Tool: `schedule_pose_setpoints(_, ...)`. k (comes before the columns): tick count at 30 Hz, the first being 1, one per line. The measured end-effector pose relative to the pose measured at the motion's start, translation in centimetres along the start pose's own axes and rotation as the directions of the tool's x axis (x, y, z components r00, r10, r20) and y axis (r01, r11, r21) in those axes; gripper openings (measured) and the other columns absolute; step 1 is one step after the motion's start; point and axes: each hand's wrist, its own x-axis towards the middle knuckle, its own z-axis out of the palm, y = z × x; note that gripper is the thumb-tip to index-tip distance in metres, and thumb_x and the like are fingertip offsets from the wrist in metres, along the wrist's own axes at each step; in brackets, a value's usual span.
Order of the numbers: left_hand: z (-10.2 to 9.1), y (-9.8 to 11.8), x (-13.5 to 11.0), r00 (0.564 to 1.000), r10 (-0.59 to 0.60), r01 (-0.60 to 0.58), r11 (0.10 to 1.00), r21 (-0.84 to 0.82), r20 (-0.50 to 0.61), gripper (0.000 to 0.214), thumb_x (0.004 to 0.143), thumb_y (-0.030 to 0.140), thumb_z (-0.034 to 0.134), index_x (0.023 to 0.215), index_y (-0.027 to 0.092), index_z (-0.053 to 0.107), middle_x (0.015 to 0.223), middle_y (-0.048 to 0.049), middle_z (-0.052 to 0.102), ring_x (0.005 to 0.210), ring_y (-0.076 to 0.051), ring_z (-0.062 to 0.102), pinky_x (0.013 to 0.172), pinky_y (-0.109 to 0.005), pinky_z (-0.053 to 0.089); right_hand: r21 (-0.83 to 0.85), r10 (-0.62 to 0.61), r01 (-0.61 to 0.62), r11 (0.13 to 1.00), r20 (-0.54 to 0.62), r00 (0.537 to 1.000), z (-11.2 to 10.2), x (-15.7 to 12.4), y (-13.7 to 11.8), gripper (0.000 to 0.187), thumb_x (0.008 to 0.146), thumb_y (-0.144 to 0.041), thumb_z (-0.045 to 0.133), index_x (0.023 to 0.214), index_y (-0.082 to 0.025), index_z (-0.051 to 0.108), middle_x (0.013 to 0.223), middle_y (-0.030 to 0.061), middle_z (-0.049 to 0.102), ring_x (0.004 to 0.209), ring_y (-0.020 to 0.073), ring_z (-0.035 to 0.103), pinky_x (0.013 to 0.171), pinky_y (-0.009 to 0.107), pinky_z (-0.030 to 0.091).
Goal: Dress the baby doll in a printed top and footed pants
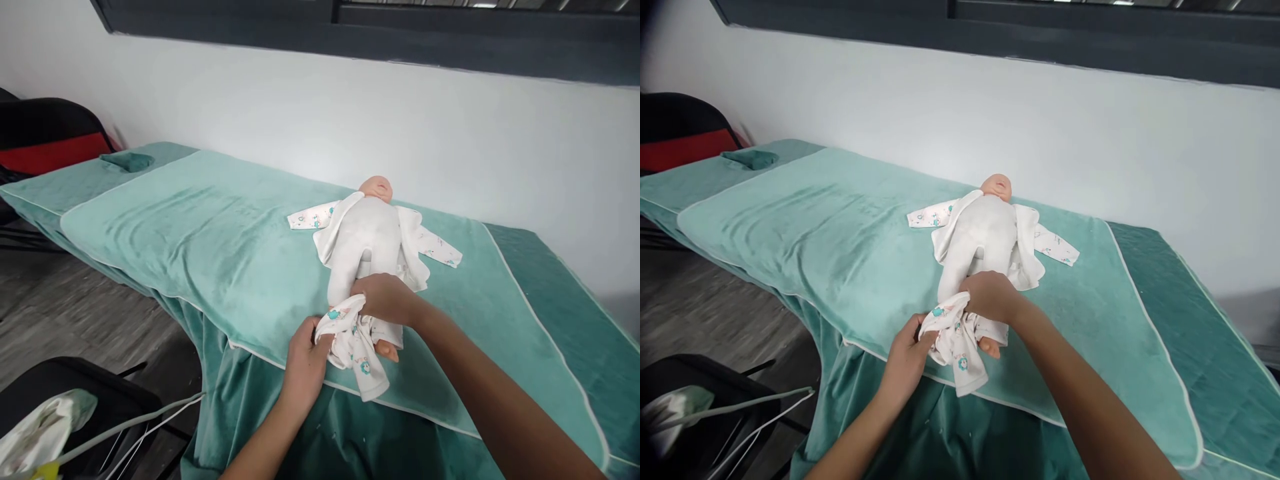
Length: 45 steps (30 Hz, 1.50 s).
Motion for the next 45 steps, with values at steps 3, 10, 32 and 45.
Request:
schedule_pose_setpoints(3,0.0,0.3,0.5,1.0,-0.013,0.013,1.0,0.022,-0.005,0.015,0.091,0.033,0.051,0.085,0.02,0.057,0.074,0.0025,0.06,0.069,-0.015,0.053,0.065,-0.026,0.039,0.025,-0.022,0.023,0.999,-0.039,0.999,0.4,0.2,0.2,0.021,0.089,-0.029,0.06,0.071,-0.019,0.061,0.083,0.0032,0.073,0.077,0.0171,0.064,0.063,0.027,0.031)
schedule_pose_setpoints(10,1.2,1.3,1.5,0.998,0.006,-0.008,0.999,-0.035,-0.066,0.016,0.095,0.034,0.047,0.091,0.02,0.054,0.083,0.0007,0.061,0.078,-0.016,0.055,0.071,-0.027,0.042,0.259,-0.011,0.039,0.965,-0.111,0.994,0.4,0.2,0.6,0.016,0.087,-0.021,0.057,0.071,-0.019,0.056,0.081,0.0021,0.072,0.074,0.0152,0.062,0.064,0.025,0.035)
schedule_pose_setpoints(32,0.6,2.4,12.0,0.915,0.403,-0.385,0.89,0.245,-0.024,0.028,0.096,0.041,0.047,0.077,0.021,0.052,0.069,0.0039,0.057,0.067,-0.013,0.05,0.065,-0.025,0.036,0.345,0.098,-0.076,0.935,-0.048,0.994,-0.5,1.1,0.2,0.022,0.087,-0.019,0.047,0.066,-0.021,0.042,0.061,-0.0012,0.06,0.055,0.0132,0.055,0.057,0.026,0.034)
schedule_pose_setpoints(45,1.8,4.4,20.0,0.836,0.509,-0.501,0.554,0.665,0.206,0.034,0.099,0.05,0.046,0.095,0.021,0.064,0.08,-0.0037,0.068,0.081,-0.022,0.062,0.069,-0.029,0.031,0.601,0.507,-0.385,0.7,-0.04,0.861,0.0,2.0,-0.2,0.024,0.093,-0.018,0.035,0.106,-0.02,0.055,0.07,0.0058,0.068,0.049,0.0195,0.063,0.052,0.03,0.044)
